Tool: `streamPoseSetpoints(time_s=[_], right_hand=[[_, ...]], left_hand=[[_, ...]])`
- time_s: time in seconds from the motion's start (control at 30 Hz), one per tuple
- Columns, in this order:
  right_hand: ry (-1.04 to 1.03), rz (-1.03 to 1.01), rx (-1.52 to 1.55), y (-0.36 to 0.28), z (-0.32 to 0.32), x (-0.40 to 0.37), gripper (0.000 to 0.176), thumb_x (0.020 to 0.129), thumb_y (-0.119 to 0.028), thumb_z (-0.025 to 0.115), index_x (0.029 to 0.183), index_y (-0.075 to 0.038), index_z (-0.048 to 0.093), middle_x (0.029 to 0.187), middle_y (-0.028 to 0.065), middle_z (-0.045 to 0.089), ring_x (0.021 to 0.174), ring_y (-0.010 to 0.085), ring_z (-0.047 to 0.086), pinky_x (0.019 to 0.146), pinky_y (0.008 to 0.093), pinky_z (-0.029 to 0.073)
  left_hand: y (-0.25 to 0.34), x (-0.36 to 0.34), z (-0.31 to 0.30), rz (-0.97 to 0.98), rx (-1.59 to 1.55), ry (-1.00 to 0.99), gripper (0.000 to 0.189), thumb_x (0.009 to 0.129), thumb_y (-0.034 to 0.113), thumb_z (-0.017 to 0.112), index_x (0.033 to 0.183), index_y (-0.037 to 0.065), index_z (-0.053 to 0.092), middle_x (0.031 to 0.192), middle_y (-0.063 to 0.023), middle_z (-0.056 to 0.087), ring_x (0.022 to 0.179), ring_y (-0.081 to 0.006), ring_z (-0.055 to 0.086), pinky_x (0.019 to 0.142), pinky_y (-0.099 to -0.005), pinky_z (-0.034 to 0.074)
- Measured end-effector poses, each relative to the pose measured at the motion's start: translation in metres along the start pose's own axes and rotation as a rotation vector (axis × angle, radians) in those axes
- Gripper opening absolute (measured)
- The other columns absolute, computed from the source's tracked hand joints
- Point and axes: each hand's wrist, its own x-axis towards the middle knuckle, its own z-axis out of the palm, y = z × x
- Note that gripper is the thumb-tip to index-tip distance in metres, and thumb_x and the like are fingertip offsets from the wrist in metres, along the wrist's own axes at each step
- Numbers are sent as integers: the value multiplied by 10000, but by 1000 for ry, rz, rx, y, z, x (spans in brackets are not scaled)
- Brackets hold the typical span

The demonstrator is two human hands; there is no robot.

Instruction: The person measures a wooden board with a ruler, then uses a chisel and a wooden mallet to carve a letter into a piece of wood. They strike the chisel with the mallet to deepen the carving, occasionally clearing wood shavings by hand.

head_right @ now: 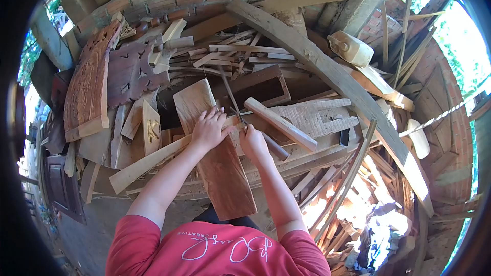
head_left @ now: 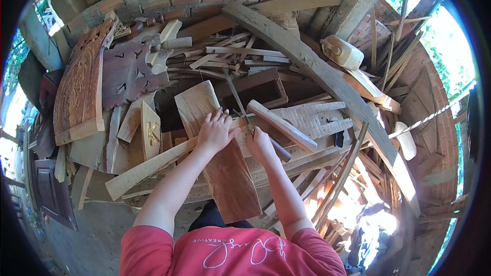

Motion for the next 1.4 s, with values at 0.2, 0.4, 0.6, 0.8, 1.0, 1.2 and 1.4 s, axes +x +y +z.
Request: streamPoseSetpoints(time_s=[0.2, 0.4, 0.6, 0.8, 1.0, 1.2, 1.4], right_hand=[[37, 22, 68, -7, -4, -2, 281, 839, -243, 434, 840, 33, 489, 750, 291, 573, 728, 440, 561, 666, 495, 449], [-13, 37, -145, -19, 2, -6, 267, 837, -228, 421, 845, 32, 481, 732, 260, 591, 701, 404, 591, 646, 469, 477], [-1, 10, -159, -17, 3, -5, 257, 834, -212, 414, 853, 35, 481, 731, 258, 593, 703, 399, 595, 644, 466, 483], [14, 7, -107, -13, 5, -7, 253, 832, -203, 410, 848, 39, 482, 733, 265, 589, 706, 411, 589, 653, 470, 478], [-62, 23, -84, 2, -7, -36, 245, 836, -203, 407, 843, 31, 480, 749, 277, 585, 724, 422, 581, 672, 488, 466], [-138, 102, -117, 14, -36, -108, 251, 845, -212, 402, 836, 31, 469, 745, 288, 574, 700, 446, 563, 659, 515, 445], [-174, 152, -127, 18, -51, -118, 253, 846, -213, 419, 822, 34, 467, 726, 297, 559, 713, 452, 549, 655, 508, 439]], left_hand=[[0, 0, 1, -8, 28, -14, 548, 838, 500, 416, 1033, 3, 539, 1179, -155, 521, 1170, -287, 426, 944, -441, 328], [0, 0, 0, -10, 120, -9, 534, 845, 503, 396, 1042, 27, 538, 1186, -125, 523, 1184, -260, 417, 1010, -494, 214], [1, -2, 3, -26, 125, -19, 525, 844, 505, 391, 1036, 40, 542, 1191, -107, 523, 1192, -243, 410, 1026, -529, 146], [3, -1, 2, -28, 118, 10, 535, 844, 512, 387, 1028, 35, 547, 1174, -111, 535, 1189, -247, 413, 1027, -525, 147], [3, -1, -2, -34, 69, -10, 532, 850, 510, 379, 987, 29, 560, 1149, -140, 547, 1197, -252, 404, 1028, -515, 155], [2, -1, -1, -7, 67, 1, 552, 842, 516, 397, 1004, 11, 552, 1125, -135, 561, 1173, -283, 426, 1009, -511, 204], [-2, -2, 9, 55, 74, 83, 527, 865, 474, 377, 996, -9, 539, 1137, -156, 548, 1157, -271, 444, 978, -422, 301]])
